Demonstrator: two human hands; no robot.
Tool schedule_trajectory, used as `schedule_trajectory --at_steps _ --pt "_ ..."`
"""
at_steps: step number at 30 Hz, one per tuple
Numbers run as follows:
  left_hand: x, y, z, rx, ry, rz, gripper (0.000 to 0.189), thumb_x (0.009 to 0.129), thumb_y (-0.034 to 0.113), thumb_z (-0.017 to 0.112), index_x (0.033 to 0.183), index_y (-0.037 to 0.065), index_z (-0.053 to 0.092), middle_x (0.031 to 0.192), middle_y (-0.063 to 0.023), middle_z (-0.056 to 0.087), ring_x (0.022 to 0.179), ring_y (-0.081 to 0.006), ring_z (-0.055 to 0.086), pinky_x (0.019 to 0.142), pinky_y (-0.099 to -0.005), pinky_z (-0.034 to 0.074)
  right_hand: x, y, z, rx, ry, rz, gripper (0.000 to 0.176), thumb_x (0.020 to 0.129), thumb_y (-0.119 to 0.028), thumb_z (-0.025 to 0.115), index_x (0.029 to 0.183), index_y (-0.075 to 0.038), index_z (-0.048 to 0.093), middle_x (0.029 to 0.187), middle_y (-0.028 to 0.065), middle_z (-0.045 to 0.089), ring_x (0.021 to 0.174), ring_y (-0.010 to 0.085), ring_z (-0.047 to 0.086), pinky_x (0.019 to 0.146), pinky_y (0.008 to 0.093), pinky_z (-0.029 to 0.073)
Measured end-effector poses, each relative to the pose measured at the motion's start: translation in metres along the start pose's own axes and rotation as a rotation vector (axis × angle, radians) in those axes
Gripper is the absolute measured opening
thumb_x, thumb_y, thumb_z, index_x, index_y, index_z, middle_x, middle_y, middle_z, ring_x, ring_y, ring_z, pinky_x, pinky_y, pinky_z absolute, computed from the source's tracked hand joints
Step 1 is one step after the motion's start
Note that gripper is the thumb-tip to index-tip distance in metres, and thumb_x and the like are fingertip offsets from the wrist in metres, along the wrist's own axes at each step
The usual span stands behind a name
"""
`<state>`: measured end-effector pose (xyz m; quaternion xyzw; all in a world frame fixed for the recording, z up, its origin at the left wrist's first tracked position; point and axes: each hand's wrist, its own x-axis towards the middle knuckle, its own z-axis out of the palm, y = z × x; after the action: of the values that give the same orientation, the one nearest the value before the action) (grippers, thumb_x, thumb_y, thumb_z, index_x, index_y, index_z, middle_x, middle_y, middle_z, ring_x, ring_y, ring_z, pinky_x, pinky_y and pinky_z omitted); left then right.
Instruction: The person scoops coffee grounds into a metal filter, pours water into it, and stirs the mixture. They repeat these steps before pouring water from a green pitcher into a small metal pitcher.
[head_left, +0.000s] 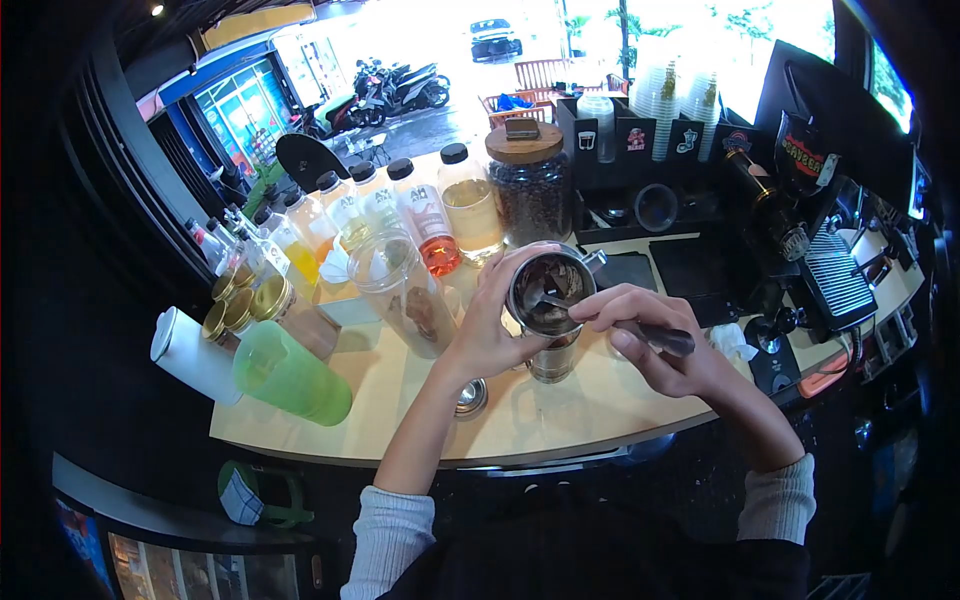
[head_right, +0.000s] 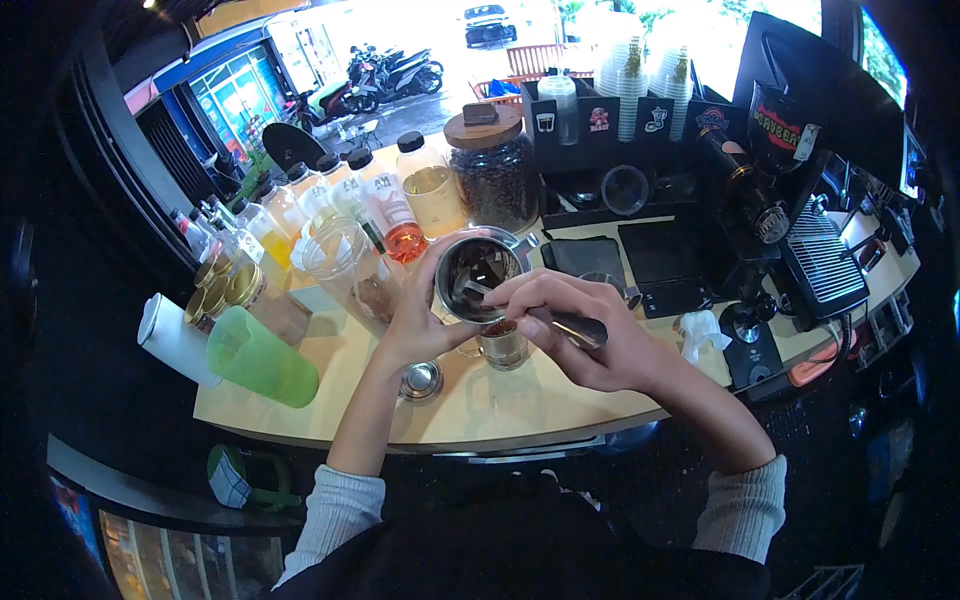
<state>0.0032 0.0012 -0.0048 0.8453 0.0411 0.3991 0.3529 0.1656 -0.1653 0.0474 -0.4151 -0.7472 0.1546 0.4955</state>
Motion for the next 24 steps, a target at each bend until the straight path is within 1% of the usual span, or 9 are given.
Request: schedule_trajectory --at_steps 3,5,6,8,11,14,18,20,24 --pt "0.001 -0.001 -0.001 0.035 -0.005 0.021 0.082 0.058 0.018 0.083 0.132 0.012 0.047 0.129 -0.0085 0.054 0.123 -0.0288 0.047 0.111 -0.045 0.025 -0.002 0.006 -0.005 0.09 -0.037 0.055 0.014 0.095 -0.014 0.052 0.095 -0.001 0.057 0.106 0.0144 0.064 0.095 0.0198 0.064 0.082 0.0317 0.051" --pt "-0.001 0.002 -0.001 0.059 -0.022 0.006 0.082 0.059 0.018 0.082 0.133 0.012 0.046 0.129 -0.0081 0.054 0.124 -0.0282 0.048 0.113 -0.047 0.02 0.001 0.013 -0.002 0.093 -0.009 0.003 0.015 0.096 -0.014 0.051 0.096 -0.001 0.057 0.105 0.0145 0.064 0.096 0.0193 0.063 0.082 0.0313 0.051" --pt "0.0 0.002 -0.001 0.057 -0.022 0.006 0.082 0.059 0.018 0.082 0.133 0.012 0.046 0.129 -0.0081 0.054 0.124 -0.0282 0.048 0.113 -0.047 0.02 0.003 0.015 -0.002 0.095 0.019 -0.046 0.016 0.096 -0.015 0.051 0.096 -0.001 0.057 0.103 0.0145 0.064 0.096 0.0187 0.063 0.083 0.031 0.05" --pt "0.002 0.0 -0.003 0.041 -0.04 0.064 0.081 0.06 0.019 0.081 0.133 0.013 0.045 0.13 -0.0077 0.054 0.125 -0.0282 0.047 0.114 -0.0498 0.017 0.004 0.016 -0.004 0.145 -0.002 -0.004 0.017 0.097 -0.016 0.05 0.096 0.0 0.057 0.104 0.0145 0.063 0.096 0.0183 0.062 0.083 0.0312 0.05" --pt "0.001 -0.004 -0.003 0.06 -0.059 0.037 0.08 0.061 0.02 0.08 0.133 0.016 0.045 0.13 -0.0071 0.054 0.126 -0.0273 0.047 0.113 -0.0526 0.016 0.006 0.015 -0.009 0.202 -0.022 0.063 0.021 0.099 -0.018 0.047 0.097 0.001 0.056 0.108 0.0143 0.061 0.095 0.0172 0.062 0.084 0.0317 0.05" --pt "0.001 0.0 -0.004 0.057 -0.063 0.032 0.08 0.061 0.019 0.079 0.133 0.018 0.045 0.13 -0.0061 0.054 0.128 -0.0264 0.046 0.113 -0.0542 0.016 0.008 0.019 -0.006 0.358 0.069 0.106 0.027 0.101 -0.019 0.042 0.102 0.004 0.055 0.104 0.0132 0.059 0.096 0.0156 0.061 0.085 0.0301 0.05" --pt "0.003 0.003 -0.005 0.109 -0.068 0.047 0.08 0.062 0.019 0.078 0.134 0.019 0.044 0.13 -0.0056 0.054 0.128 -0.026 0.046 0.113 -0.0541 0.016 0.013 0.019 -0.01 0.324 0.004 0.104 0.027 0.102 -0.02 0.041 0.099 0.003 0.055 0.102 0.0127 0.06 0.094 0.0155 0.062 0.084 0.0296 0.05" --pt "0.002 0.003 -0.005 0.111 -0.057 0.046 0.079 0.062 0.019 0.078 0.134 0.018 0.044 0.131 -0.0053 0.053 0.128 -0.0257 0.046 0.113 -0.054 0.015 0.014 0.019 -0.017 0.216 -0.052 0.092 0.028 0.102 -0.021 0.039 0.097 0.002 0.055 0.099 0.0119 0.061 0.092 0.0145 0.062 0.083 0.0285 0.05" --pt "0.001 0.007 -0.006 0.136 -0.036 0.039 0.079 0.061 0.021 0.078 0.133 0.018 0.045 0.13 -0.0046 0.054 0.127 -0.026 0.047 0.113 -0.054 0.016 0.014 0.024 -0.021 0.286 -0.017 0.122 0.028 0.102 -0.02 0.039 0.097 0.001 0.056 0.098 0.0113 0.061 0.09 0.013 0.061 0.082 0.028 0.05"
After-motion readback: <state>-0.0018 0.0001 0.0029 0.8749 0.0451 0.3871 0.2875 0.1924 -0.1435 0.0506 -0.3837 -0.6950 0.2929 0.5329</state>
